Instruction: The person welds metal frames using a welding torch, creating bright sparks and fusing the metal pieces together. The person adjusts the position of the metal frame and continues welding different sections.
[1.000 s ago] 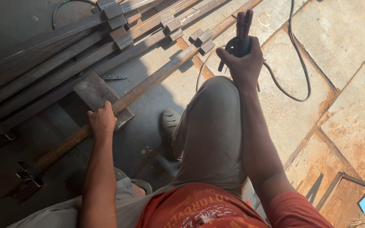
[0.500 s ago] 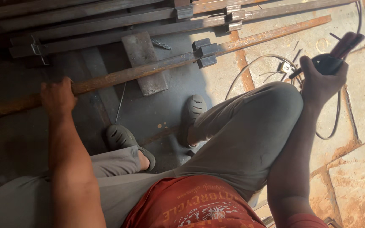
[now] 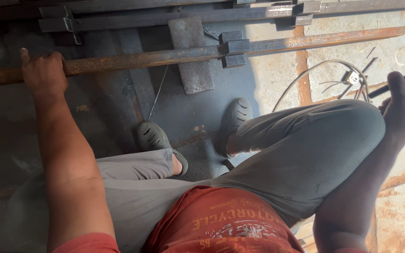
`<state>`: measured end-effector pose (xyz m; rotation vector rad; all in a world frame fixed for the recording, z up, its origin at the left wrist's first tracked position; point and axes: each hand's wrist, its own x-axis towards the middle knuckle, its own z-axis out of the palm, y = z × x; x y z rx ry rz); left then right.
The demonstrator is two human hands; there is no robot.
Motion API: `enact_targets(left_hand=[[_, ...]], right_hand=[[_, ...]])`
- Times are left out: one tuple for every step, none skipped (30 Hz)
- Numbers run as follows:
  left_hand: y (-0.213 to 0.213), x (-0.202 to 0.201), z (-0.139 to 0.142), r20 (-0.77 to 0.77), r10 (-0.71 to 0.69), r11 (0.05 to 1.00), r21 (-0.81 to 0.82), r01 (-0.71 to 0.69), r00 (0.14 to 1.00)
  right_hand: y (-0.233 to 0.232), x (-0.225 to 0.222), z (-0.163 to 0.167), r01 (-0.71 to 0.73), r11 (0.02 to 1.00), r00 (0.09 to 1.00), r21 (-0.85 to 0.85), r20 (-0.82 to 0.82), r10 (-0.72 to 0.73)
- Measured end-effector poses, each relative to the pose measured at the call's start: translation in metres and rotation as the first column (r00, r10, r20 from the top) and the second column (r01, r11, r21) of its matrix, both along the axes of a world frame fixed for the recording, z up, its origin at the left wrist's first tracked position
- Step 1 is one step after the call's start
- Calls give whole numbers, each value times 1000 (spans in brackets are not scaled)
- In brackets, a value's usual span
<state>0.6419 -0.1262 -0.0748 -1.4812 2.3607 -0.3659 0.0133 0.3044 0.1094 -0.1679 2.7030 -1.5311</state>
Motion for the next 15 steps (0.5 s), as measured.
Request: enact_targets(left_hand=[[1, -7, -1, -32, -2, 1000, 25, 3, 999], [3, -16, -2, -65, -1, 999, 50, 4, 998], [5, -25, -3, -98, -29, 998, 57, 35, 995], [7, -35, -3, -129, -58, 996, 58, 66, 990], [8, -43, -3, -159, -85, 994, 54, 95, 984], [9, -51, -2, -105, -86, 993, 75, 94, 991], [10, -58, -2, -51, -88, 991, 96, 92, 995], [11, -62, -1, 4, -93, 989, 118, 92, 996], [13, -64, -1, 30, -86, 989, 123, 82, 996], [16, -65, -2, 52, -83, 989, 128, 76, 995], [19, -66, -4, 72, -84, 988, 135, 74, 994], [22, -65, -7, 6, -84, 991, 105, 83, 996], [26, -63, -10, -59, -82, 993, 81, 86, 995], [29, -62, -13, -122, -77, 995, 53, 84, 990], [32, -64, -16, -127, -48, 998, 35, 53, 991]], right_hand=[[-5, 5, 4, 4, 999, 1000, -38, 14, -4], [-8, 9, 8, 6, 997, 1000, -76, 28, -4], [-11, 15, 12, -64, 992, 998, -108, -7, 64], [-13, 20, 15, -135, 981, 991, -140, -43, 130], [-16, 25, 18, -206, 963, 978, -176, -80, 195], [-17, 28, 21, -239, 957, 970, -162, -84, 228], [-18, 30, 23, -271, 951, 962, -149, -87, 261], [-17, 31, 25, -300, 945, 953, -134, -90, 290], [-15, 30, 26, -267, 956, 963, -119, -62, 262], [-13, 27, 27, -231, 967, 973, -104, -40, 228], [-8, 23, 27, -192, 978, 981, -85, -18, 191], [-3, 19, 26, -200, 976, 980, -87, -40, 197], [3, 15, 23, -210, 974, 977, -86, -58, 205], [10, 10, 20, -223, 971, 973, -89, -76, 217], [15, 5, 15, -174, 980, 984, -92, -63, 169]])
